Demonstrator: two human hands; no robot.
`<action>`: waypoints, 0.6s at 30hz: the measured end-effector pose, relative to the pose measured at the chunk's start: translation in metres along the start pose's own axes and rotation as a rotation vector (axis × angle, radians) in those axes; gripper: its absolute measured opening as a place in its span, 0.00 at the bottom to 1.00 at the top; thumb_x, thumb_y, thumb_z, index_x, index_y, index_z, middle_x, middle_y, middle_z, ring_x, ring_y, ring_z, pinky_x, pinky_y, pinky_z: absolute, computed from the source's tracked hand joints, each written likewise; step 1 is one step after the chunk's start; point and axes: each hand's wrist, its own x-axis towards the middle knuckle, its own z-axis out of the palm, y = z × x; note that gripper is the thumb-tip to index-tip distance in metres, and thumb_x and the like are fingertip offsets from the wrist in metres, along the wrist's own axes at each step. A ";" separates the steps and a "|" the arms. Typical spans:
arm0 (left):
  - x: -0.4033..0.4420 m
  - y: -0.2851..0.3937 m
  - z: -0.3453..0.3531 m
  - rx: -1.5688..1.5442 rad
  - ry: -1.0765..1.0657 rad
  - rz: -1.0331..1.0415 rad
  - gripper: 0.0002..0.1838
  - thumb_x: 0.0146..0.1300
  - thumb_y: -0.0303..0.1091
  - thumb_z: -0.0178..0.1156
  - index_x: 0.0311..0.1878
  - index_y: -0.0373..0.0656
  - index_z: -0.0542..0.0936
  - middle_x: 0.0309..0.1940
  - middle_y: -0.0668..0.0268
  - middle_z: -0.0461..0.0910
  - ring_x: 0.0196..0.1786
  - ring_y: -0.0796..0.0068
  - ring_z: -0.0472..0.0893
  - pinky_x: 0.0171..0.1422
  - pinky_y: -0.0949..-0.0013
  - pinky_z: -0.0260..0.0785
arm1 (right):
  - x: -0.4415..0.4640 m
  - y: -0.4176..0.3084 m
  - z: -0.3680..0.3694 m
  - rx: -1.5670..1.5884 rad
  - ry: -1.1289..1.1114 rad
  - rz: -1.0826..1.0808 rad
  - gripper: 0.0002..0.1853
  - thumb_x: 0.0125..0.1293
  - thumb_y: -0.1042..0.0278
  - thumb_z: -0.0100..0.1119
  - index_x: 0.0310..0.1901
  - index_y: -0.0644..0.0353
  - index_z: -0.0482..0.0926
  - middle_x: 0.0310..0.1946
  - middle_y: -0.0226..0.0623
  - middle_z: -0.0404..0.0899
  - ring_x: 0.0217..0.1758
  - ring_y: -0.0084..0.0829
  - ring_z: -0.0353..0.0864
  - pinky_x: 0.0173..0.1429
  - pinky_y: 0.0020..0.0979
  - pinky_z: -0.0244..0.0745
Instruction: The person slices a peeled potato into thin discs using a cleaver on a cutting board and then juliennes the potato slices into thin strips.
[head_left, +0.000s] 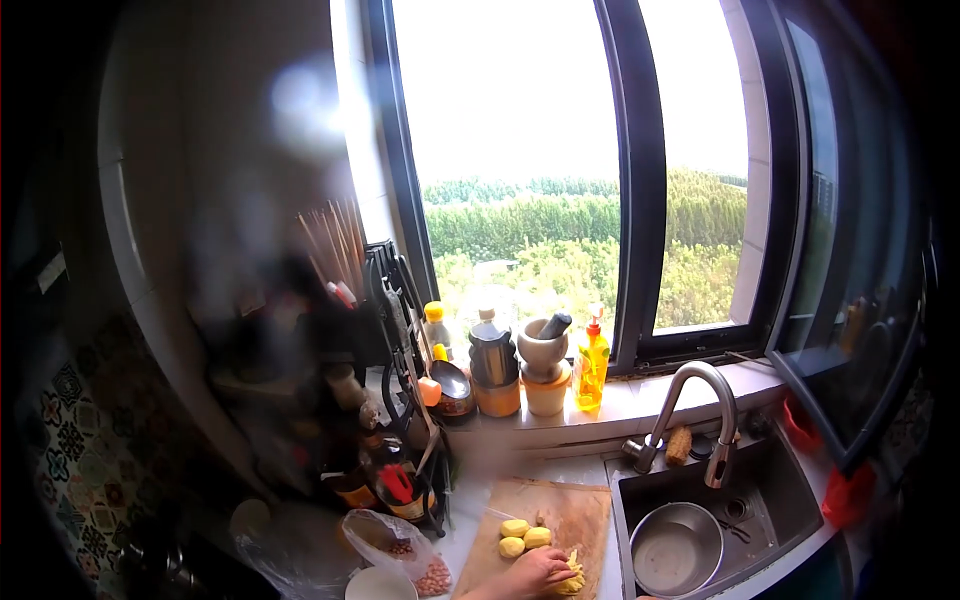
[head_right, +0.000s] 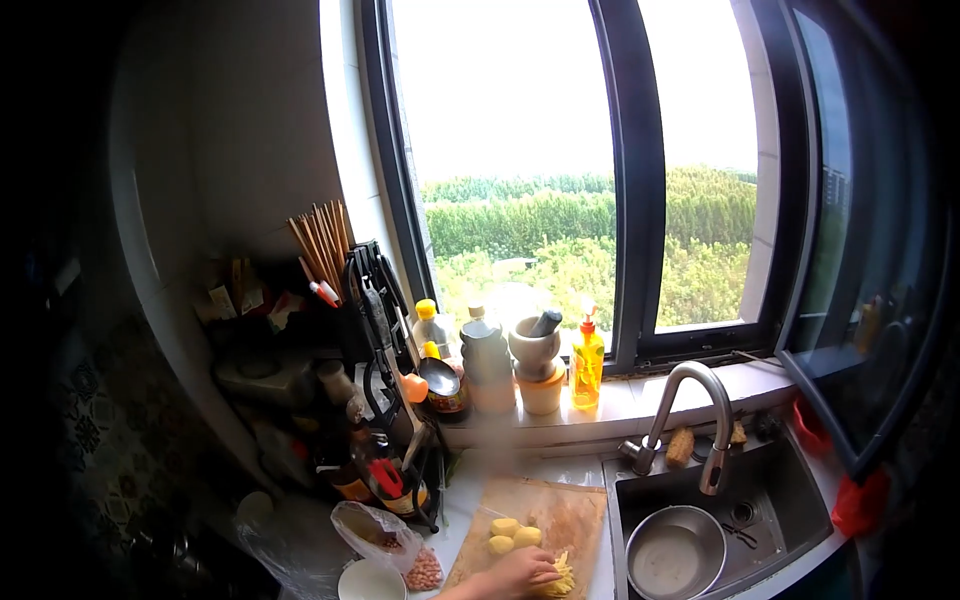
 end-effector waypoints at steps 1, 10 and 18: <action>0.000 -0.011 0.003 0.077 0.078 0.075 0.08 0.65 0.33 0.61 0.39 0.39 0.84 0.37 0.57 0.80 0.42 0.59 0.81 0.46 0.61 0.73 | 0.002 0.009 -0.003 0.099 0.056 -0.025 0.18 0.60 0.69 0.64 0.53 0.60 0.80 0.28 0.32 0.84 0.24 0.21 0.79 0.28 0.27 0.76; 0.004 0.001 -0.020 -0.004 0.049 -0.102 0.07 0.61 0.31 0.66 0.40 0.40 0.85 0.39 0.56 0.84 0.45 0.60 0.81 0.48 0.61 0.72 | 0.012 0.020 0.000 -0.362 0.388 -0.339 0.14 0.61 0.69 0.60 0.49 0.48 0.84 0.37 0.37 0.85 0.32 0.33 0.83 0.35 0.39 0.78; -0.002 0.037 -0.018 -0.128 -0.309 -0.049 0.12 0.67 0.36 0.63 0.50 0.41 0.85 0.52 0.59 0.83 0.58 0.60 0.79 0.65 0.62 0.71 | -0.017 -0.014 -0.026 -0.797 0.591 -0.416 0.15 0.57 0.69 0.63 0.46 0.41 0.84 0.42 0.32 0.85 0.28 0.38 0.83 0.31 0.38 0.78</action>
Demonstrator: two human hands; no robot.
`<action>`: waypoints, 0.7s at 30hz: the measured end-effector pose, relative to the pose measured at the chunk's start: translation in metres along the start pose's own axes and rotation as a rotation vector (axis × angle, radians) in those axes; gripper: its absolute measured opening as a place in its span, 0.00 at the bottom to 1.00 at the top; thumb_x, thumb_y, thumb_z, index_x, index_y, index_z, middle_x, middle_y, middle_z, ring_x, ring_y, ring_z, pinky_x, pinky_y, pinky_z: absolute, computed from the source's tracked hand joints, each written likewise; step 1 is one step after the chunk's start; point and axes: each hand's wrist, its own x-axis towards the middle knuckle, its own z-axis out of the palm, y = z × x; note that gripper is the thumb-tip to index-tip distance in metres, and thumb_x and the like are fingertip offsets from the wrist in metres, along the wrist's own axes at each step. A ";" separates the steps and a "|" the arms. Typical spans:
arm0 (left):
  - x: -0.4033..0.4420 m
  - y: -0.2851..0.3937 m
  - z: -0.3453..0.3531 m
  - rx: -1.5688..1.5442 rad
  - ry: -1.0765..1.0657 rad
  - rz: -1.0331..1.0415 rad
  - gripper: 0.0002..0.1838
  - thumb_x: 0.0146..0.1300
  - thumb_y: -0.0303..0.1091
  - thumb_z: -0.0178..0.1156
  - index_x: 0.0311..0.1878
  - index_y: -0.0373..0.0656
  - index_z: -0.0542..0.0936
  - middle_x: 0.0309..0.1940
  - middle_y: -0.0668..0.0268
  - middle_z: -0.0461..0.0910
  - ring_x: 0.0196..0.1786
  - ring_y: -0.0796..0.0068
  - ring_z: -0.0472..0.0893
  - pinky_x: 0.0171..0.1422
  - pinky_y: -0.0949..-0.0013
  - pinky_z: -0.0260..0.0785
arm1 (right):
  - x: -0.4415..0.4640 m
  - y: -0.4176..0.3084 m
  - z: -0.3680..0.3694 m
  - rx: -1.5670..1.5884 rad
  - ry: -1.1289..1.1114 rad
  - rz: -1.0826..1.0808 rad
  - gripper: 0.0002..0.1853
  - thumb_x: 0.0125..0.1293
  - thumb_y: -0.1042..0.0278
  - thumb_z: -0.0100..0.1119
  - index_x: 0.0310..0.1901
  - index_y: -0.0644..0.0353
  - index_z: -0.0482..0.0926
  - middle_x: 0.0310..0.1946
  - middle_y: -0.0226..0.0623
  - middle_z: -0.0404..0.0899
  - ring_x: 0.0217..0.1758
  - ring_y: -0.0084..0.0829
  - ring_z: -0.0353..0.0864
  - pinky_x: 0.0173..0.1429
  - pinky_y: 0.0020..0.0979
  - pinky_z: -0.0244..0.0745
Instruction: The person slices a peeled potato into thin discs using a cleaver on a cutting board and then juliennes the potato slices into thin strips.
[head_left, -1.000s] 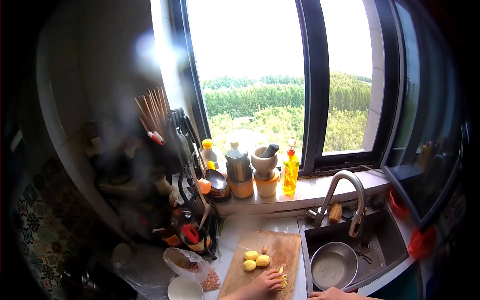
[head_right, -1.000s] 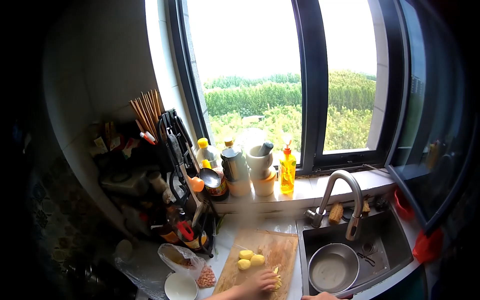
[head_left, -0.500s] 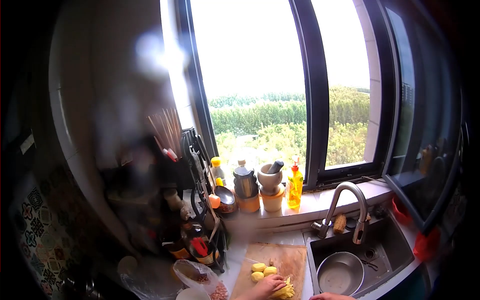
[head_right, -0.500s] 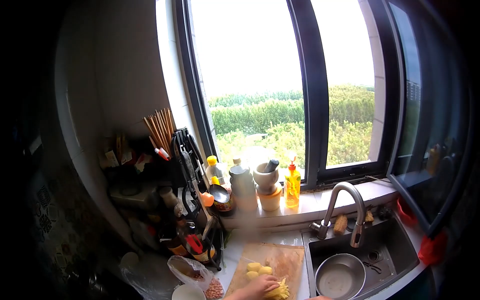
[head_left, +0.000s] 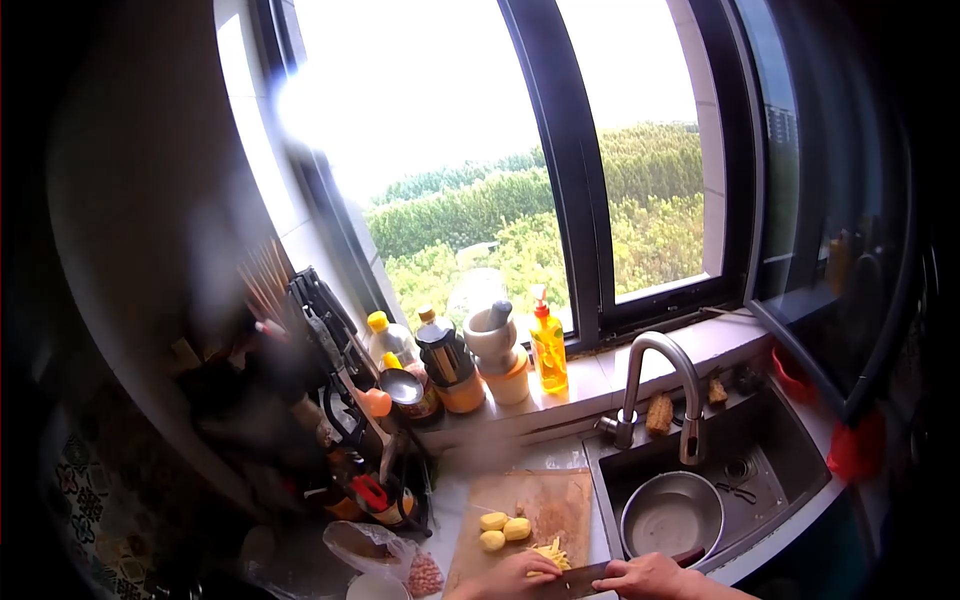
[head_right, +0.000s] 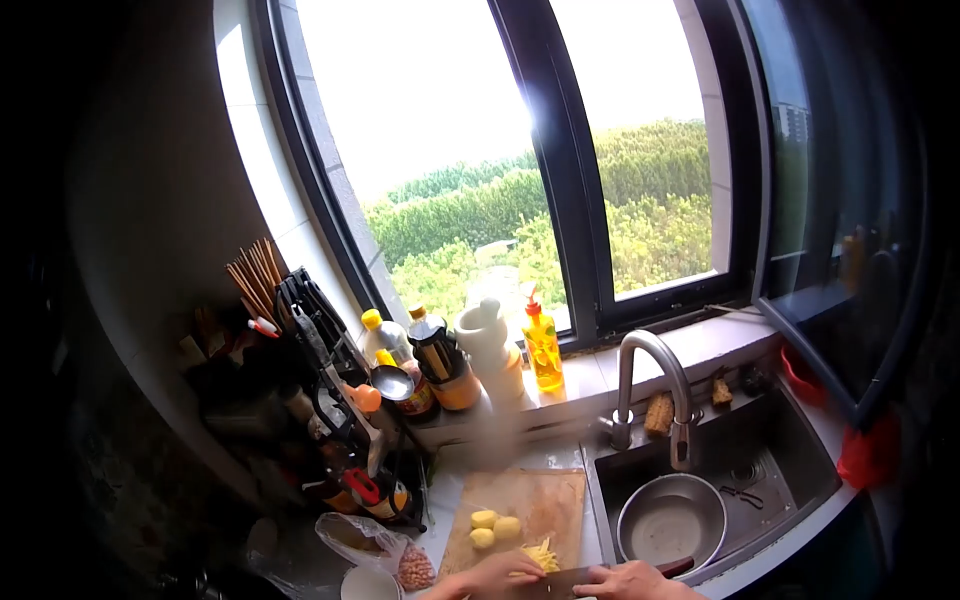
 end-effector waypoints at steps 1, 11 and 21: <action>0.000 -0.016 0.006 -0.068 0.138 0.004 0.10 0.67 0.35 0.63 0.46 0.42 0.87 0.46 0.59 0.85 0.53 0.63 0.81 0.61 0.64 0.72 | -0.003 0.011 -0.004 -0.100 0.046 -0.110 0.15 0.60 0.66 0.59 0.48 0.35 0.80 0.34 0.26 0.76 0.22 0.28 0.82 0.22 0.30 0.74; 0.004 -0.021 0.000 0.587 0.751 -0.317 0.15 0.57 0.27 0.64 0.49 0.45 0.83 0.58 0.52 0.75 0.57 0.45 0.76 0.61 0.53 0.71 | -0.067 0.033 -0.011 0.168 0.026 0.026 0.18 0.56 0.69 0.62 0.49 0.38 0.83 0.35 0.24 0.77 0.24 0.31 0.81 0.24 0.31 0.75; -0.025 -0.070 -0.007 0.203 0.778 -0.716 0.45 0.53 0.36 0.72 0.73 0.47 0.61 0.60 0.48 0.77 0.63 0.48 0.77 0.66 0.55 0.70 | -0.069 0.023 0.019 0.415 -0.043 0.119 0.16 0.58 0.69 0.61 0.48 0.39 0.83 0.35 0.28 0.78 0.28 0.37 0.83 0.26 0.38 0.76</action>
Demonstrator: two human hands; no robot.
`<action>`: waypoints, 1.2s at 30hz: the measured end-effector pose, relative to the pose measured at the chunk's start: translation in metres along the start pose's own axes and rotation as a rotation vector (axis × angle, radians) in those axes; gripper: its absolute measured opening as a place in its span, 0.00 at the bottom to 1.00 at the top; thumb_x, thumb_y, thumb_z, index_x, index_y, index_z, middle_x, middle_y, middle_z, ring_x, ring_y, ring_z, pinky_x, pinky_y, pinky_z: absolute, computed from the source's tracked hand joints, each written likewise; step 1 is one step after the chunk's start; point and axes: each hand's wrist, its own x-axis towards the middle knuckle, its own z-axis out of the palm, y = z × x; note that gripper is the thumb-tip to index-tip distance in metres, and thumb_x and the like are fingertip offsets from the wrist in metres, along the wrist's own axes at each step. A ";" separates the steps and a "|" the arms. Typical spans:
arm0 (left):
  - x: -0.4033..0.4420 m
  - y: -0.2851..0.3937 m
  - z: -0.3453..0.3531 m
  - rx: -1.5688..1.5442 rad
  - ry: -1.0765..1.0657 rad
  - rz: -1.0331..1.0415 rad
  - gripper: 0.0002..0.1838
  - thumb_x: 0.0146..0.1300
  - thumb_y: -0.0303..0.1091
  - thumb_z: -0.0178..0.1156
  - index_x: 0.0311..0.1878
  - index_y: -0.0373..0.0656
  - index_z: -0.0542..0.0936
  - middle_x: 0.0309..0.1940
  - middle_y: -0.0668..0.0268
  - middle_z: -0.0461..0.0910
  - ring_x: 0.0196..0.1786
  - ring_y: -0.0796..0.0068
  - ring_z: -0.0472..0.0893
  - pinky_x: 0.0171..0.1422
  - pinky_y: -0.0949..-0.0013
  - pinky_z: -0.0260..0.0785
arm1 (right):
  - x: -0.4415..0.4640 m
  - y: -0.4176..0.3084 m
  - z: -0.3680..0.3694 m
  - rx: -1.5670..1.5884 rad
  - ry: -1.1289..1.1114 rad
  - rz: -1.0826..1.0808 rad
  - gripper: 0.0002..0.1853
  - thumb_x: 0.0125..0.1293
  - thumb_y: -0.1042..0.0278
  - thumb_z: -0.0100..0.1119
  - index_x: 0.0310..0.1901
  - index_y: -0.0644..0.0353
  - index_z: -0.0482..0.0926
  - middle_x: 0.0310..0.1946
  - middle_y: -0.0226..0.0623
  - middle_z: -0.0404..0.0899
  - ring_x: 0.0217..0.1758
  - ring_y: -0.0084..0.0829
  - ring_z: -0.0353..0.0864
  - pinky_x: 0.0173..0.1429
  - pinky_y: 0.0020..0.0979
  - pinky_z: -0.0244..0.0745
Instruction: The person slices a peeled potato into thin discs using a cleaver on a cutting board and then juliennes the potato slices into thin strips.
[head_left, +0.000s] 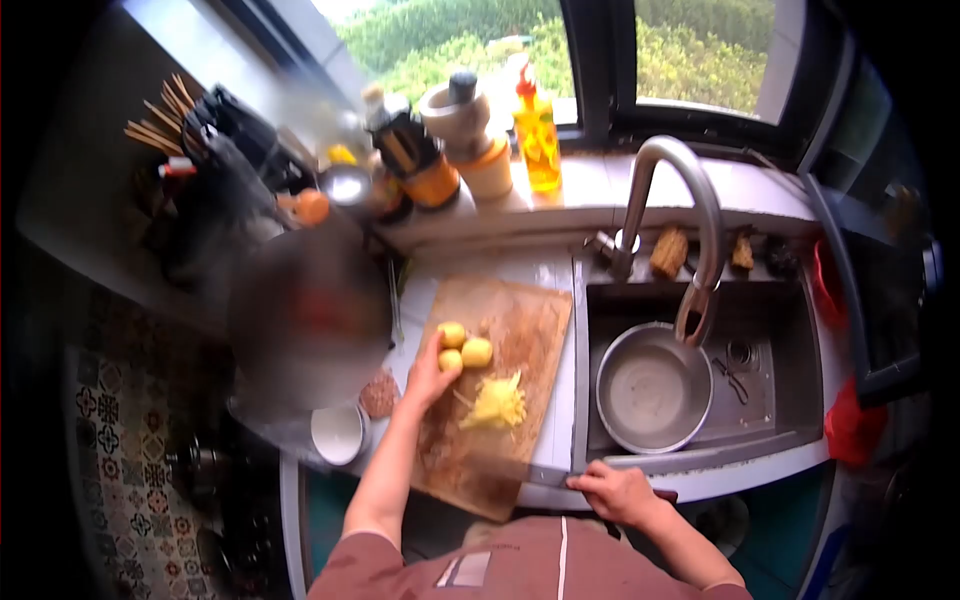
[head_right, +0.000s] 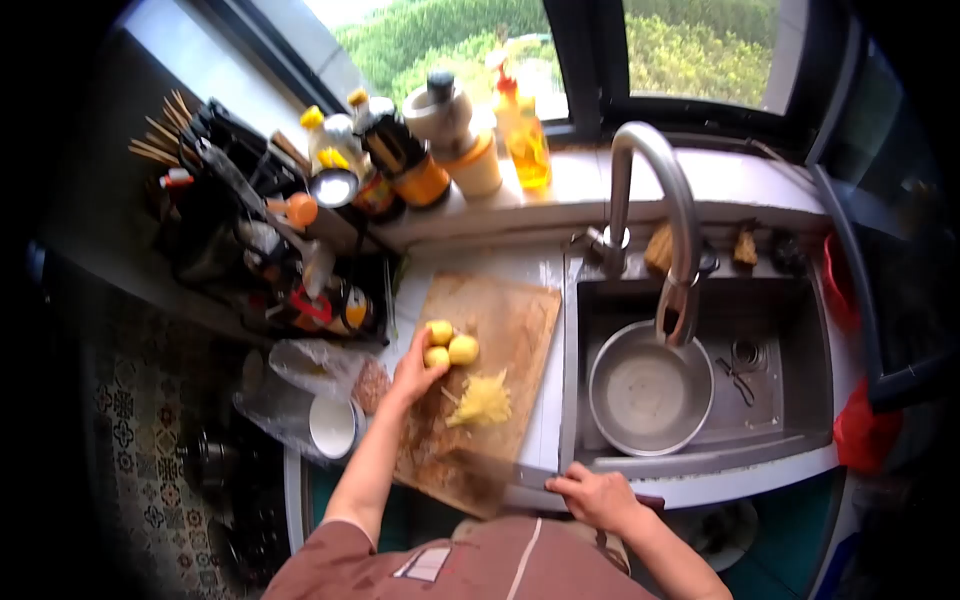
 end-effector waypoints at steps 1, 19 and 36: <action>0.001 0.006 -0.002 0.026 -0.034 -0.039 0.48 0.51 0.35 0.71 0.75 0.48 0.58 0.61 0.48 0.77 0.63 0.48 0.76 0.66 0.55 0.71 | 0.001 -0.003 0.001 -0.004 0.018 0.014 0.17 0.58 0.70 0.61 0.48 0.39 0.83 0.35 0.30 0.79 0.28 0.38 0.83 0.26 0.39 0.76; -0.122 -0.023 -0.064 -0.403 -0.280 -0.244 0.24 0.54 0.25 0.70 0.53 0.40 0.72 0.44 0.67 0.78 0.47 0.78 0.79 0.54 0.72 0.73 | 0.065 -0.057 0.025 0.187 -0.012 0.459 0.14 0.58 0.78 0.61 0.46 0.54 0.82 0.34 0.36 0.78 0.32 0.36 0.80 0.38 0.32 0.75; -0.159 -0.015 0.012 -0.186 -0.008 0.826 0.22 0.48 0.22 0.63 0.51 0.41 0.79 0.51 0.59 0.77 0.56 0.54 0.77 0.60 0.59 0.73 | 0.044 -0.144 0.073 -0.117 0.101 0.510 0.16 0.59 0.79 0.61 0.50 0.55 0.82 0.39 0.37 0.81 0.36 0.42 0.83 0.39 0.34 0.79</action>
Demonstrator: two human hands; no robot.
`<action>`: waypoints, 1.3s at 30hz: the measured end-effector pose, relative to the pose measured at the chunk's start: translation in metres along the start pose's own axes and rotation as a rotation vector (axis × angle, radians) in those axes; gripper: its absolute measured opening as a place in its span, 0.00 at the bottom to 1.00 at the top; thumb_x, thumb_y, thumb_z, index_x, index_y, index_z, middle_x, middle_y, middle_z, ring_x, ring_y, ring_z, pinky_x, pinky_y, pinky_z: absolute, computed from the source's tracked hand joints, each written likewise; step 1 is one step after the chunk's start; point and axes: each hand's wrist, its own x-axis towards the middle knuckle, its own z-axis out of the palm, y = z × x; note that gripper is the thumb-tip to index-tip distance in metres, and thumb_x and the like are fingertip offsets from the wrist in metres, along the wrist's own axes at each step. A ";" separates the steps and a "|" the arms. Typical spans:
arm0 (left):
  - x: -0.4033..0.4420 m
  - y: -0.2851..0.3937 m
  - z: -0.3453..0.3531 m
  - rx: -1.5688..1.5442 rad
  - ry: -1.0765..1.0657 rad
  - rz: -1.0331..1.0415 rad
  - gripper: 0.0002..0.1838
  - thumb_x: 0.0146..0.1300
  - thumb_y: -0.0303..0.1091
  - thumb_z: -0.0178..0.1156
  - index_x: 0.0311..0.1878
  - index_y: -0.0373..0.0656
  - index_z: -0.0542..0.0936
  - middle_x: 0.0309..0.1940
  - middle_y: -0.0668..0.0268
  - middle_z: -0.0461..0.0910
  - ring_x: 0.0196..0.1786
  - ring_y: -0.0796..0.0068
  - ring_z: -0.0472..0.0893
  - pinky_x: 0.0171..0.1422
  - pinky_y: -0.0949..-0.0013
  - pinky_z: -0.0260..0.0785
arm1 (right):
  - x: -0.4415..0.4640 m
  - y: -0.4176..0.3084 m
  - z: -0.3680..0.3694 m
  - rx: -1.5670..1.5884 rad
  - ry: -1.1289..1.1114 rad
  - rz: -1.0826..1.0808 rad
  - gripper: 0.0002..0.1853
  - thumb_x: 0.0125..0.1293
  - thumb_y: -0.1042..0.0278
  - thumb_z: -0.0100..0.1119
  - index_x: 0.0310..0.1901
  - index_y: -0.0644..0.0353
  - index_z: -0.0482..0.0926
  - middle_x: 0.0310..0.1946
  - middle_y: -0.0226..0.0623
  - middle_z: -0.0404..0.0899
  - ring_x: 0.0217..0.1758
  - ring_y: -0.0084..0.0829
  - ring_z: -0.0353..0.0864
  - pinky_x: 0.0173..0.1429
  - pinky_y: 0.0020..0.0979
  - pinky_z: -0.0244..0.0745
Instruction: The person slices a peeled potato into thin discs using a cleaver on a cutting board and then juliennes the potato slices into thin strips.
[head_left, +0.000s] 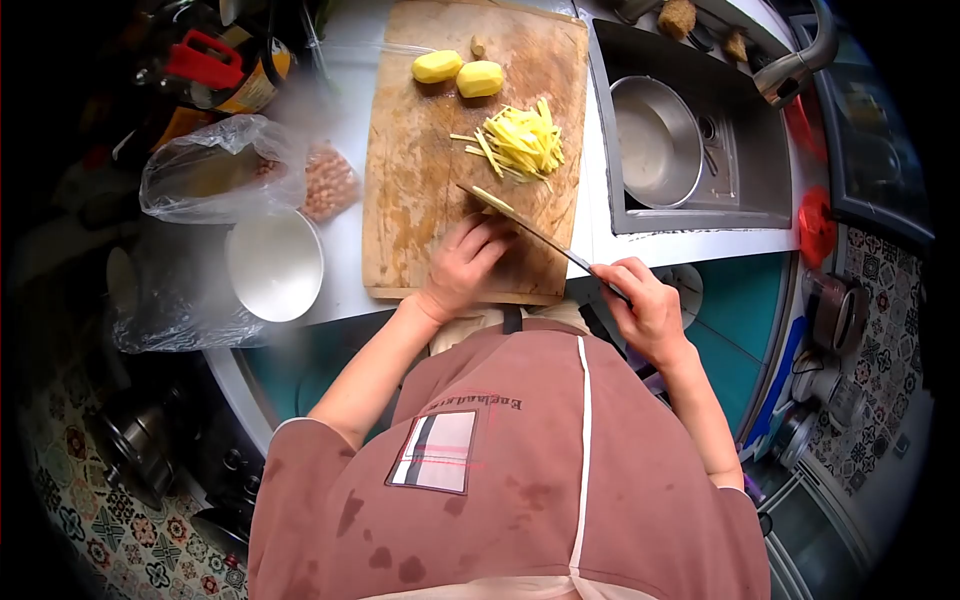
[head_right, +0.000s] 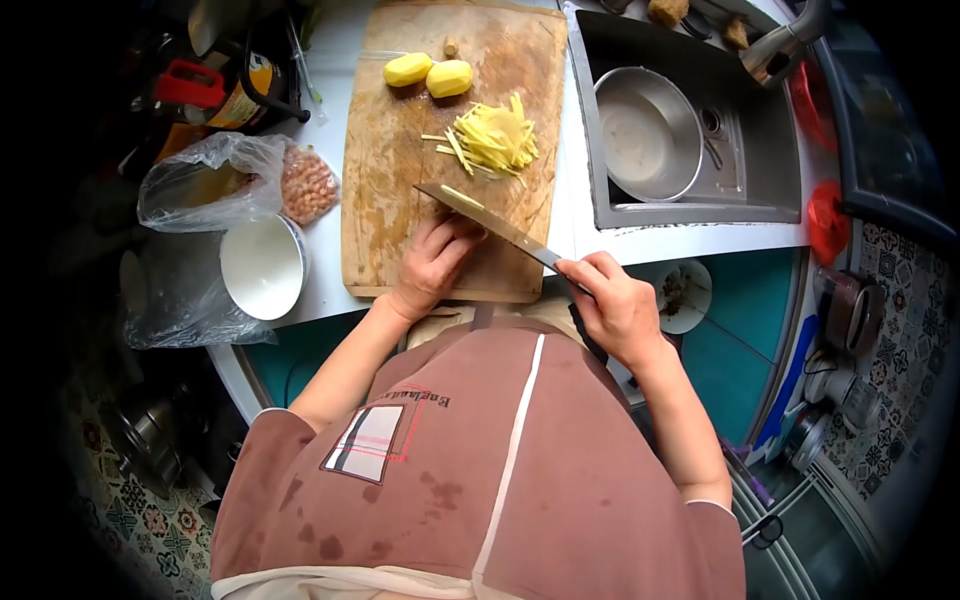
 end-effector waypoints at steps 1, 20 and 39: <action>-0.002 0.002 0.002 -0.004 0.038 -0.033 0.22 0.49 0.22 0.64 0.51 0.41 0.79 0.51 0.59 0.77 0.57 0.54 0.77 0.60 0.59 0.73 | -0.001 0.000 0.000 0.029 0.002 0.005 0.16 0.59 0.79 0.61 0.49 0.55 0.82 0.39 0.37 0.81 0.36 0.42 0.83 0.38 0.35 0.79; -0.013 0.011 0.014 0.058 0.111 -0.091 0.17 0.53 0.24 0.68 0.48 0.42 0.83 0.47 0.64 0.80 0.53 0.59 0.78 0.56 0.60 0.74 | 0.016 0.022 0.035 -0.155 -0.105 -0.082 0.21 0.62 0.75 0.59 0.57 0.50 0.77 0.34 0.35 0.78 0.30 0.41 0.81 0.32 0.38 0.79; -0.024 0.017 0.013 -0.002 0.024 -0.227 0.23 0.52 0.15 0.65 0.54 0.34 0.78 0.51 0.54 0.77 0.55 0.52 0.77 0.56 0.59 0.73 | -0.016 -0.007 -0.048 -0.322 -0.224 -0.068 0.25 0.56 0.75 0.61 0.58 0.54 0.79 0.45 0.41 0.82 0.36 0.36 0.85 0.38 0.32 0.82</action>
